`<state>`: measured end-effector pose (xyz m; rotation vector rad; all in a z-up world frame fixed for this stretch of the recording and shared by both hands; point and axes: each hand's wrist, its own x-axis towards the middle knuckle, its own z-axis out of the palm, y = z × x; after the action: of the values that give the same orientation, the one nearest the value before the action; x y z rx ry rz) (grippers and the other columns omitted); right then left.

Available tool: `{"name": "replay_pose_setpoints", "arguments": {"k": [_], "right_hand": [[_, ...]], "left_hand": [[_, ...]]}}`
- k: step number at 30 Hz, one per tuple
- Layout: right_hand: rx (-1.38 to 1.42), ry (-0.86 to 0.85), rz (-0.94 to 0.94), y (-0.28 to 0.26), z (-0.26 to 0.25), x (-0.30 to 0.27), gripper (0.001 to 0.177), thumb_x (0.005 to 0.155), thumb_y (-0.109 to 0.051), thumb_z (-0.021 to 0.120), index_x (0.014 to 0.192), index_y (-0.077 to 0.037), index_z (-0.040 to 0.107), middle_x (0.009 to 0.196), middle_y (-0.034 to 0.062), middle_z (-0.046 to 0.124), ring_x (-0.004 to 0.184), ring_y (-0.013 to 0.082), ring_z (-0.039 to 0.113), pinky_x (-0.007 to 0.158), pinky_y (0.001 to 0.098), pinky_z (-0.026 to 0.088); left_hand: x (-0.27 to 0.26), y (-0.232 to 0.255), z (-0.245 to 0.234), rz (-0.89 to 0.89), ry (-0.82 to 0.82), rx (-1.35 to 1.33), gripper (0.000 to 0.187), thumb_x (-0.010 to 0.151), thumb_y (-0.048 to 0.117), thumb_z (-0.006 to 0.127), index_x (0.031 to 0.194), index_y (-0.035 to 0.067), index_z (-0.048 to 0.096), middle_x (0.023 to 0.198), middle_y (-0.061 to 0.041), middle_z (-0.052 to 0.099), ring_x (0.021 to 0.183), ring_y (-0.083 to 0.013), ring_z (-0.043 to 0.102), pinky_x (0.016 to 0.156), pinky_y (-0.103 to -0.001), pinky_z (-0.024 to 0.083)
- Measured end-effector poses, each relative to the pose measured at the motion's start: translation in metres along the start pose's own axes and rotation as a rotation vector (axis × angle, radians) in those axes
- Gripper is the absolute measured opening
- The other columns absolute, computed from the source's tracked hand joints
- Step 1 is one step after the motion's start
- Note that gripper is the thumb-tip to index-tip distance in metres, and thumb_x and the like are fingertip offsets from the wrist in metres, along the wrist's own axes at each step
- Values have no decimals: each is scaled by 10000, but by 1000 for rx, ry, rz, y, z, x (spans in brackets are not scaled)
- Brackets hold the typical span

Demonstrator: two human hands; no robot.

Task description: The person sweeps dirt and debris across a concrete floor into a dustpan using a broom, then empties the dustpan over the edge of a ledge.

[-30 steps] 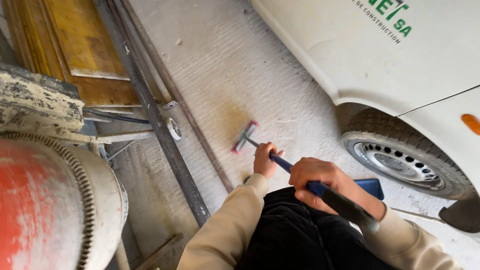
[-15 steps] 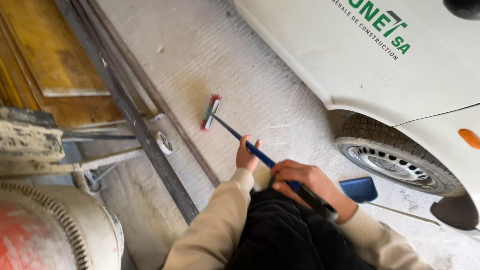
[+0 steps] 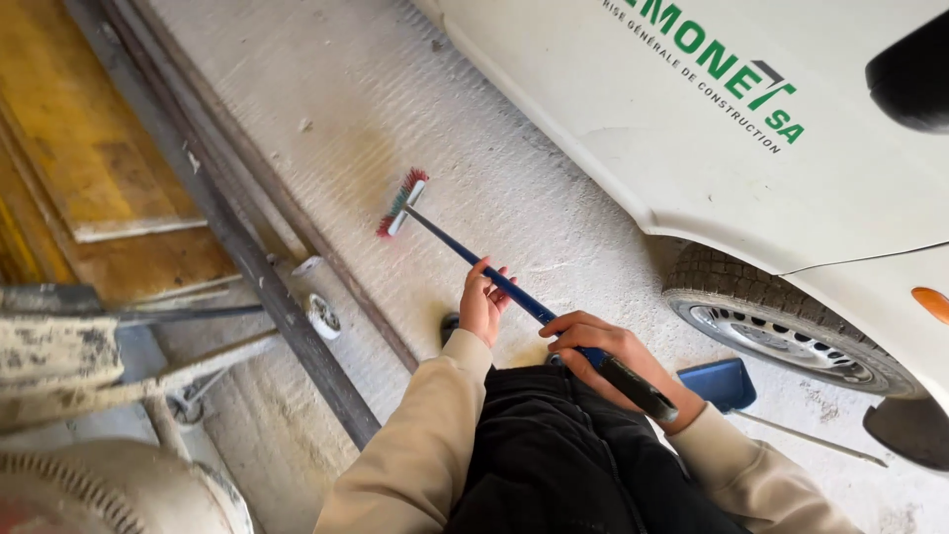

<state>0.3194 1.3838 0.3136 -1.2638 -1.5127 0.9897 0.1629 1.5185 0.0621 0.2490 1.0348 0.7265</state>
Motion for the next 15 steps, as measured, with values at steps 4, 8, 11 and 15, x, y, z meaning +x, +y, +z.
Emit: {"name": "replay_pose_setpoints", "arguments": {"k": [4,8,11,15], "right_hand": [[-2,105,31,41,20,22,131,985,-122,615,941,-71,727,1133,182,742,1030,437,740,855,517,571],[-55,174,55,87,48,55,81,968,-128,647,945,-98,719,1241,157,717,1107,420,718,919,508,564],[-24,102,182,96,60,88,231,1008,-285,535,1119,-150,685,1405,153,598,1206,457,635,966,589,520],[589,65,718,107,83,115,488,1019,-177,340,1400,-97,635,1561,250,457,1326,489,514,1045,688,426]], "left_hand": [[49,-3,10,-70,39,-74,710,1057,219,565,1602,247,111,1351,-149,655,1050,-261,734,960,-418,620],[108,14,3,-179,9,-43,183,1074,296,564,1150,170,456,1012,-31,666,774,-172,676,727,-299,641],[152,49,-7,-164,27,53,158,1080,271,538,1028,151,450,829,-1,529,640,-157,571,593,-268,561],[222,84,-33,-134,28,135,162,1079,269,536,996,169,438,804,10,488,566,-134,507,496,-245,469]]}}
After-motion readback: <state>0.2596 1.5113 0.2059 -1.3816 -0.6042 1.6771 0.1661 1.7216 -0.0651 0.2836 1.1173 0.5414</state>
